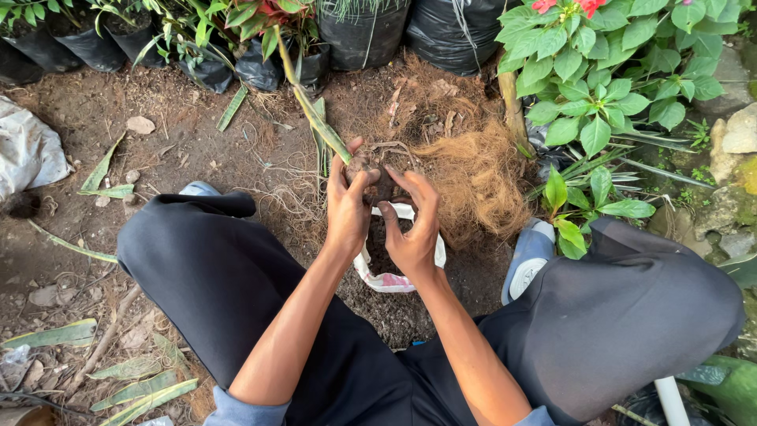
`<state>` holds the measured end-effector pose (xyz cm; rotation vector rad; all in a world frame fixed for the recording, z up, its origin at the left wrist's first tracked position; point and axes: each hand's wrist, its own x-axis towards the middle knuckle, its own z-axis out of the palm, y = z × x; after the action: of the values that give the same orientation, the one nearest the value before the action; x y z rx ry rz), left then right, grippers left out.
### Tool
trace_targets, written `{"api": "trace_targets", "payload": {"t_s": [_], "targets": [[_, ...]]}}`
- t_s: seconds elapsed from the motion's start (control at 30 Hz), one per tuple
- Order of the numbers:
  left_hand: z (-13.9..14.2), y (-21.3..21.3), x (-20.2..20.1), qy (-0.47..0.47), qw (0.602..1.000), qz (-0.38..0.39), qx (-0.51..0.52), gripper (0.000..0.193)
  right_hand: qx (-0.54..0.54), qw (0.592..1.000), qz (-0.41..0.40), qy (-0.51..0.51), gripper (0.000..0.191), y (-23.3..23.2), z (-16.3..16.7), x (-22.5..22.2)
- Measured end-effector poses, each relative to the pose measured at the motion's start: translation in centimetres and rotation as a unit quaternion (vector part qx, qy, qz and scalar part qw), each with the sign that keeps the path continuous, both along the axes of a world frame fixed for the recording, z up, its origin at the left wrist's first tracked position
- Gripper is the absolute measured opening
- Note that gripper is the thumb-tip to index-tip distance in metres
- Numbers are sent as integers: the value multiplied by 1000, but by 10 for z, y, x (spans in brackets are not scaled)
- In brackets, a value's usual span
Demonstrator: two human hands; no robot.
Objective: The person sits on the ground and uses their hands to pack soil around the base of a plant cutting. They repeatedly add soil from a nearby bag and press it firmly around the stem to form a compact root ball.
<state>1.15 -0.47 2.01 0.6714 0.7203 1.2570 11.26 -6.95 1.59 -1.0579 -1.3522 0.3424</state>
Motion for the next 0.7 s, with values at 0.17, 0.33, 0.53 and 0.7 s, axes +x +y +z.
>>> {"api": "trace_targets", "payload": {"t_s": [0.17,0.33,0.53,0.7], "targets": [[0,1,1,18,1000,11,-16,59,-13,997,-33,-65,32,-1,0,2],[-5,-2,3,-13,1000,7,-26,64,-1,993,-61,-100,30,-2,3,1],[-8,3,0,-23,1000,-1,-9,68,-19,999,-21,-14,35,-1,6,-1],[-5,2,2,-49,997,-1,-66,63,-2,992,-89,-95,31,-2,4,-2]]}}
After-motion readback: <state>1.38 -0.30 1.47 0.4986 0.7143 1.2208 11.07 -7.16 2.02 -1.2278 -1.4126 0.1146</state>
